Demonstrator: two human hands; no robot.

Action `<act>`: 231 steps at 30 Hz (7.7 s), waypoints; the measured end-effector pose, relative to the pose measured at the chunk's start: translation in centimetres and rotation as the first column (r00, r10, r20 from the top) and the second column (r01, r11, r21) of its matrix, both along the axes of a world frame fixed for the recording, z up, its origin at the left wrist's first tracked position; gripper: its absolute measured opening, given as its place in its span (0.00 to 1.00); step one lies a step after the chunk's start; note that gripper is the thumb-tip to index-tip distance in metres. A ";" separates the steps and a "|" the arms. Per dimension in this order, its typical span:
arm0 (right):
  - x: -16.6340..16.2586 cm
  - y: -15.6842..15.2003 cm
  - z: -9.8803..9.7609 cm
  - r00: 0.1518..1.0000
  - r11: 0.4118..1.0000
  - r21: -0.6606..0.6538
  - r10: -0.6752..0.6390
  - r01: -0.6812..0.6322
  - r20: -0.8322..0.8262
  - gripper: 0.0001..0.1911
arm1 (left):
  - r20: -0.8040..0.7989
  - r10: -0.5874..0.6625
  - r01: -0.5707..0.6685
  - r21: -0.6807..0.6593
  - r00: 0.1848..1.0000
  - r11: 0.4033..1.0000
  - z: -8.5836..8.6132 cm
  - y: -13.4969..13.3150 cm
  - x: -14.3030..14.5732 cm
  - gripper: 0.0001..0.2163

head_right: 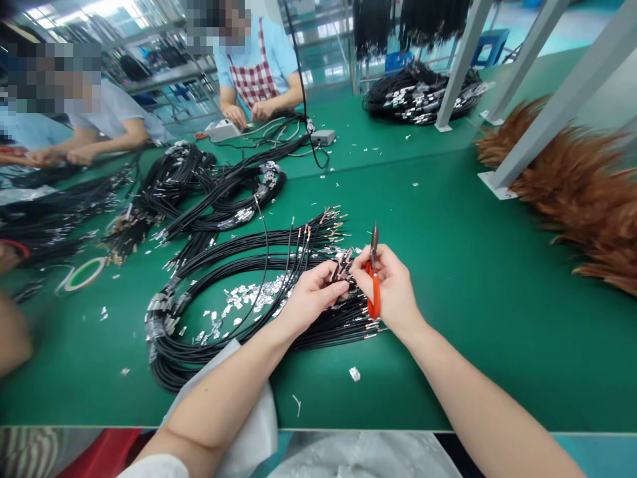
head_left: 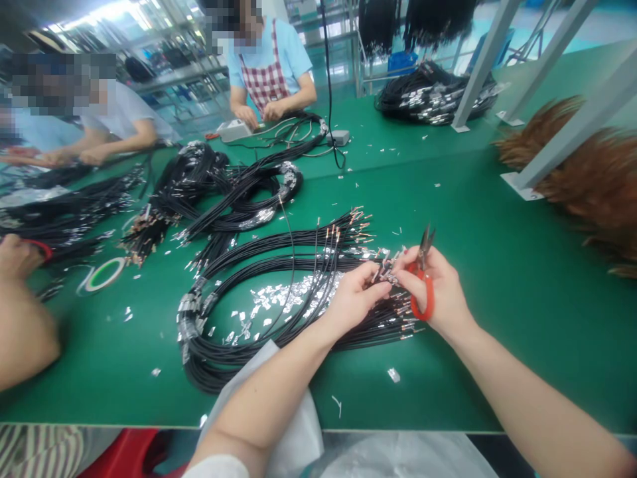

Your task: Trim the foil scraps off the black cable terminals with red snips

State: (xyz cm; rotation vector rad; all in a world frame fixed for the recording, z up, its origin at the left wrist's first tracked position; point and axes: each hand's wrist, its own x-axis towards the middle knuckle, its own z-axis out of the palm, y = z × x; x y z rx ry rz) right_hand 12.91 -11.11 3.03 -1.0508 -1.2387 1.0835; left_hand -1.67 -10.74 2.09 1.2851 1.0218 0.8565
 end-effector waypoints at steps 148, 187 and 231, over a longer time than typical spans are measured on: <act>-0.6 -0.3 -0.9 0.999 1.000 0.028 -0.001 0.002 -0.035 0.08 | 0.135 0.161 -0.143 -0.132 0.978 0.981 0.3 0.5 -0.4 0.11; -3.5 -1.0 -1.6 0.968 0.971 -0.184 0.107 -0.150 -0.226 0.20 | -0.109 0.325 -0.292 0.239 0.940 0.926 1.5 -0.5 -0.4 0.07; 0.4 -0.4 -0.2 0.818 0.745 -0.355 0.561 -0.565 -0.125 0.20 | 0.171 0.206 -0.201 -0.047 0.964 0.979 1.3 0.7 -1.4 0.12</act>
